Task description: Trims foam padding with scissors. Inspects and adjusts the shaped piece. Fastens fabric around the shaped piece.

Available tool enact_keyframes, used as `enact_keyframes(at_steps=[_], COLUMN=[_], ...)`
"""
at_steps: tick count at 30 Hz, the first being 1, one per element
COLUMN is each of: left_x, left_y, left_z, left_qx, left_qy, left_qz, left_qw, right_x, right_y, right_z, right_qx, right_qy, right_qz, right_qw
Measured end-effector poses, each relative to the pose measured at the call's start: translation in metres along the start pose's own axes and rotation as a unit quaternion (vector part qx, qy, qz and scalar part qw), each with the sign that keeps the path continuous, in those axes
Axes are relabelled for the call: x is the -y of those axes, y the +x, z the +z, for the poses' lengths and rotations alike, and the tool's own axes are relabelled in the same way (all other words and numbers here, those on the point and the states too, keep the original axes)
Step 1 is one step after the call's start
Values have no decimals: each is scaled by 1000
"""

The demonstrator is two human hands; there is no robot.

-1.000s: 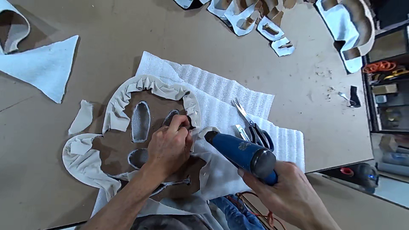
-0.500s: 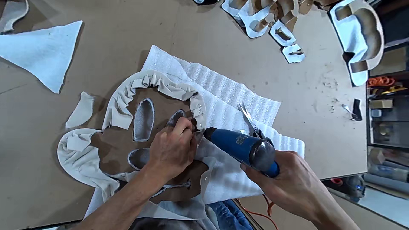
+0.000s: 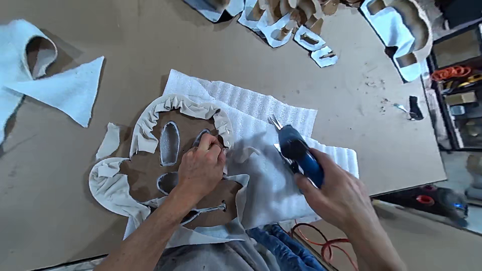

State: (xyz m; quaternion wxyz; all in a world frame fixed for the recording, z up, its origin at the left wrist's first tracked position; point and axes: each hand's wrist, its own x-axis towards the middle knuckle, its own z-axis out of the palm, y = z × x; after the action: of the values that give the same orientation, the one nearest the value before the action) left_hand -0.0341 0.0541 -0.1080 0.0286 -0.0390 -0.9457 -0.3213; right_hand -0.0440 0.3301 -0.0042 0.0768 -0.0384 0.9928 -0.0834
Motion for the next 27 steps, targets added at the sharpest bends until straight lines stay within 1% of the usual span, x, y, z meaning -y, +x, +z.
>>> enact_keyframes(at_steps=[2,5,7,9,10,11,12,13,14,15,16,17,18,19,21,23,25,26,27], left_x=[-2,-10,-14,-16,-17,-16,-15,-11,-6,-1,2,5,7,8,10,10,10,10,10], left_y=[-1,-9,-18,-26,-29,-30,-31,-31,-32,-32,-33,-34,-35,-36,-35,-35,-34,-34,-33], left_z=[-10,-22,-18,-8,-4,-1,1,1,0,-1,-1,0,0,0,2,2,3,3,4], left_qx=[33,77,69,39,30,21,13,2,-8,-18,-30,-41,-50,-54,-62,-69,-73,-69,-64], left_qy=[-25,-17,30,71,83,86,81,68,51,40,30,24,18,13,9,5,1,1,3], left_qz=[-5,-19,-19,-4,3,11,22,39,58,78,92,99,98,94,94,95,89,83,76], left_qw=[999,997,997,997,996,996,996,997,997,996,995,994,994,994,994,993,993,994,995], right_x=[-7,-8,-4,9,21,33,45,56,65,73,80,84,87,89,95,105,109,104,96], right_y=[11,24,24,15,7,-1,-8,-14,-16,-16,-15,-13,-11,-9,-5,-3,-2,-3,-4], right_z=[22,55,66,62,59,57,60,67,74,82,87,89,89,86,73,58,49,48,46], right_qx=[20,-13,-61,-121,-139,-136,-98,-29,50,121,174,209,231,250,277,276,277,279,265], right_qy=[44,69,59,70,105,162,245,353,467,569,642,681,697,696,670,648,626,605,565], right_qz=[20,30,25,9,2,0,6,26,61,105,147,182,201,212,228,244,225,196,156], right_qw=[999,997,996,990,985,977,965,935,880,806,732,678,648,639,650,667,693,719,765])
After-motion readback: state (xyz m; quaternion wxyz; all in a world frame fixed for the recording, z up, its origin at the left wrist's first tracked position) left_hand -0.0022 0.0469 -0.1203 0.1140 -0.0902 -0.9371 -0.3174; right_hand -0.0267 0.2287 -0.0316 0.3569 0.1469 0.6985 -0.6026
